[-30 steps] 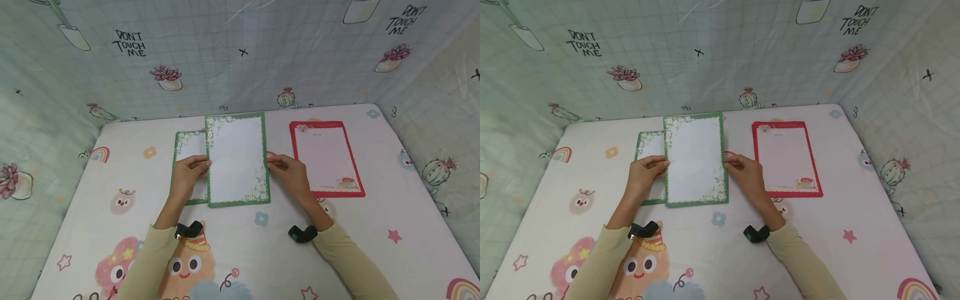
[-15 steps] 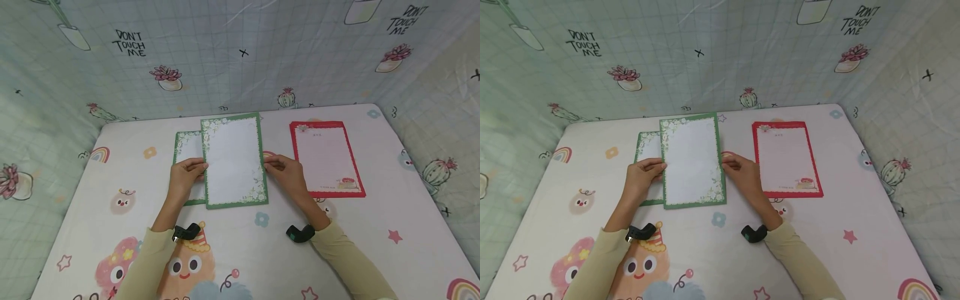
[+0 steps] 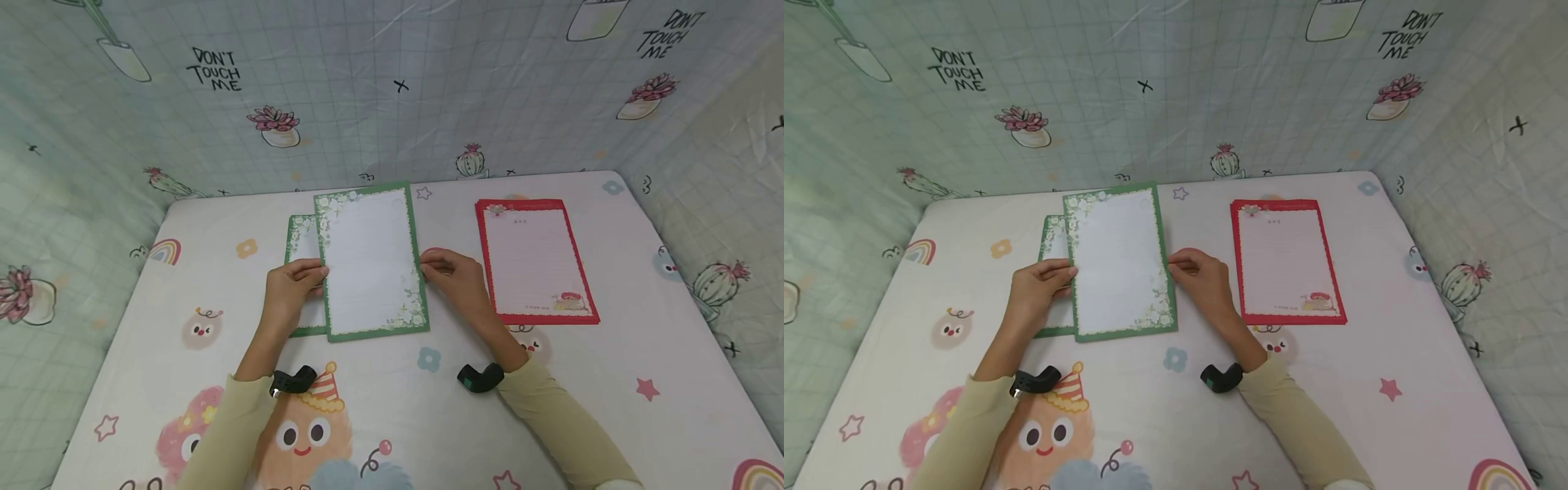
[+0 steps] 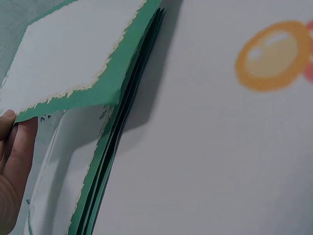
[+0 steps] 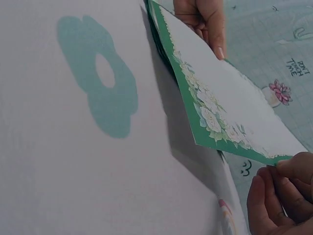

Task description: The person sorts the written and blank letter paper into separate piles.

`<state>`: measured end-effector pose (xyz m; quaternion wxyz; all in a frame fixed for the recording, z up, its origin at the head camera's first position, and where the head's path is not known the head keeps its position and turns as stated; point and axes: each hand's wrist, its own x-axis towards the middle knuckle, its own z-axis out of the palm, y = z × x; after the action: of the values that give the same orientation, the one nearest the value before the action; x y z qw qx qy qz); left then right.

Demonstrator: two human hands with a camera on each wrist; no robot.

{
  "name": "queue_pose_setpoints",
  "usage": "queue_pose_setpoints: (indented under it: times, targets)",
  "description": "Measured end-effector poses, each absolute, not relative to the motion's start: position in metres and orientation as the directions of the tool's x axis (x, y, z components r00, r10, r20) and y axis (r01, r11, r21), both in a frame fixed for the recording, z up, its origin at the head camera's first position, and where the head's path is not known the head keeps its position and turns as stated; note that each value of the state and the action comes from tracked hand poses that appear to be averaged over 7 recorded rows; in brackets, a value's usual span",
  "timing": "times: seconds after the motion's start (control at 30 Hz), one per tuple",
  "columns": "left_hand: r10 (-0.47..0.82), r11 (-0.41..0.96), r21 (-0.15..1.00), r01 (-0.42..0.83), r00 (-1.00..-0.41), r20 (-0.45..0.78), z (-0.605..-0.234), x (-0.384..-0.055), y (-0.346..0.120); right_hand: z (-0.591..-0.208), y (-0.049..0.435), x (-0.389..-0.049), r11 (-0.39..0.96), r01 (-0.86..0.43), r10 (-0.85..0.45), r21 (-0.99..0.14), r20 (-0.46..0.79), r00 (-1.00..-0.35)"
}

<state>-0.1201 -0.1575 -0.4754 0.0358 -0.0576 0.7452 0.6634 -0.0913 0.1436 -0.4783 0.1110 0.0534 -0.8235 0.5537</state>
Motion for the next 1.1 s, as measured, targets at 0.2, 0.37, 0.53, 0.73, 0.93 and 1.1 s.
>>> queue_pose_setpoints:
  times: [0.2, 0.37, 0.53, 0.73, 0.93, 1.1]
  targets:
    - [-0.032, 0.086, 0.985, -0.148, -0.989, -0.146, -0.477, -0.121, -0.160, -0.480, 0.141, -0.094, 0.396, -0.208, 0.050, -0.894, 0.247, -0.968]
    - [-0.032, 0.080, 0.985, -0.151, -0.988, -0.149, -0.477, -0.122, -0.162, -0.480, 0.140, -0.094, 0.406, -0.206, 0.048, -0.890, 0.246, -0.968]
    - [-0.023, 0.058, 0.986, -0.155, -0.988, -0.154, -0.478, -0.121, -0.166, -0.481, 0.138, -0.095, 0.418, -0.199, 0.041, -0.887, 0.237, -0.971]
    - [-0.047, 0.098, 0.985, -0.141, -0.989, -0.137, -0.477, -0.121, -0.174, -0.481, 0.129, -0.099, 0.374, -0.201, 0.029, -0.905, 0.229, -0.973]
    - [-0.089, 0.140, 0.982, -0.131, -0.989, -0.119, -0.479, -0.121, -0.185, -0.481, 0.113, -0.105, 0.362, -0.218, 0.001, -0.906, 0.234, -0.972]
    - [-0.096, 0.155, 0.982, -0.109, -0.991, -0.094, -0.483, -0.121, -0.193, -0.484, 0.104, -0.106, 0.343, -0.181, -0.009, -0.922, 0.189, -0.982]
